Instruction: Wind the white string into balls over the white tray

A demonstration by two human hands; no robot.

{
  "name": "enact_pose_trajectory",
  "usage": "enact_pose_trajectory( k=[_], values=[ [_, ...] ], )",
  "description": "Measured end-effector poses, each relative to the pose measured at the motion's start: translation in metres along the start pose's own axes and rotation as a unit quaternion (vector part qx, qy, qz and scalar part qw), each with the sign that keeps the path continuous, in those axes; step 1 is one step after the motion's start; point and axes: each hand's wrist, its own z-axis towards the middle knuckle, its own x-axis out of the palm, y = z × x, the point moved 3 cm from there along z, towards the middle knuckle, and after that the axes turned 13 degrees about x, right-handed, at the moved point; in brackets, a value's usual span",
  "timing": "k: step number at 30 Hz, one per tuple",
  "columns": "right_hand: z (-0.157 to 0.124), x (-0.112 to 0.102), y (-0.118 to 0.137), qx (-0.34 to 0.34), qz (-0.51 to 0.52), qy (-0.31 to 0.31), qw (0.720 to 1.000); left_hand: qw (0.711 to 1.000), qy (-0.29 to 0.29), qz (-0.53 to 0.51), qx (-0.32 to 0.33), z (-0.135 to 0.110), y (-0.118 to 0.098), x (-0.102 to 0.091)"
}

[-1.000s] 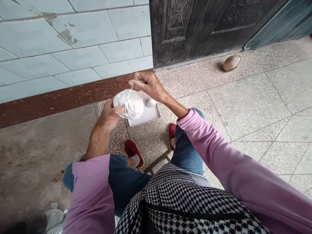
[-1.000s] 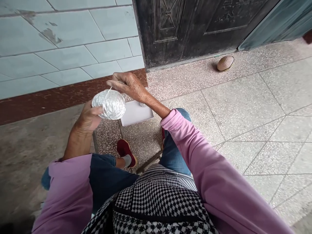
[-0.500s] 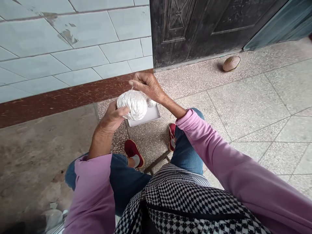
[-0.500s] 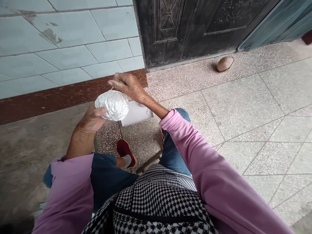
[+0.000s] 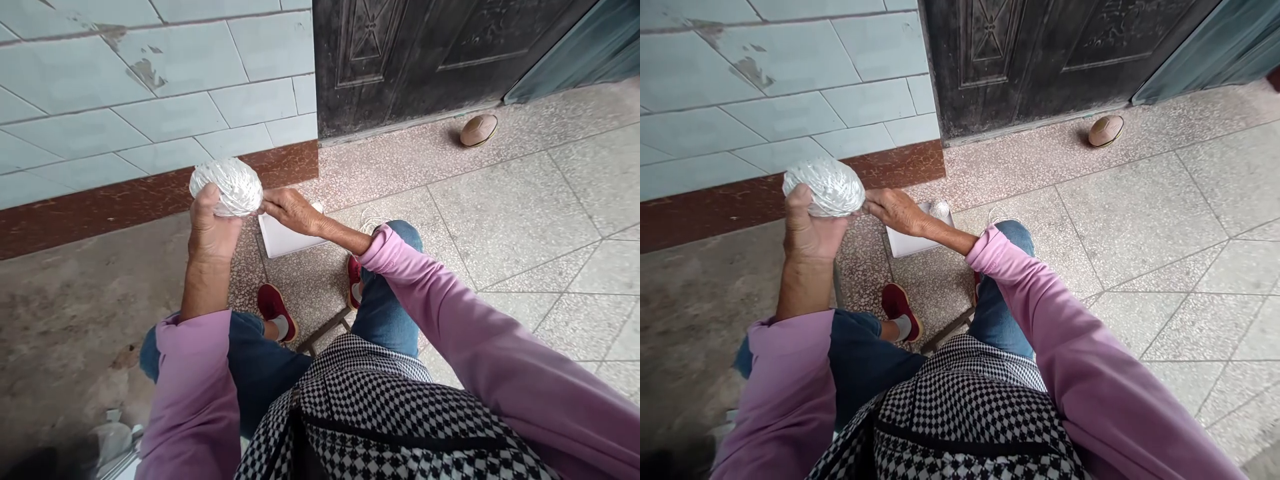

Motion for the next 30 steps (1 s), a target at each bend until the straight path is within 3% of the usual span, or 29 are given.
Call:
enact_pose_trajectory(
  k=[5,10,12,15,20,24,30],
  values=[
    [-0.021,0.008,0.018,0.007,-0.048,0.051,0.998,0.995,-0.071,0.065,0.016,0.014,0.014,-0.024],
    [-0.025,-0.024,0.028,-0.011,-0.074,0.034,0.997,0.978,-0.085,0.191,0.008,0.013,0.017,-0.032],
    [-0.023,-0.043,0.028,-0.033,-0.087,-0.006,0.996,0.978,-0.047,0.202,-0.029,0.005,0.014,-0.025],
    [-0.019,-0.066,0.025,-0.046,-0.106,-0.056,0.992,0.981,0.063,0.159,-0.095,-0.01,0.009,-0.006],
    [-0.013,-0.072,0.022,-0.017,-0.101,-0.062,0.993,0.967,0.193,0.1,-0.132,-0.024,0.003,0.011],
    [-0.008,-0.066,0.02,-0.01,-0.072,-0.061,0.995,0.965,0.217,0.059,-0.134,-0.026,0.004,0.013],
    [-0.008,-0.06,0.019,-0.006,-0.08,-0.072,0.994,0.978,0.168,0.05,-0.114,-0.037,0.012,0.029]
  ],
)
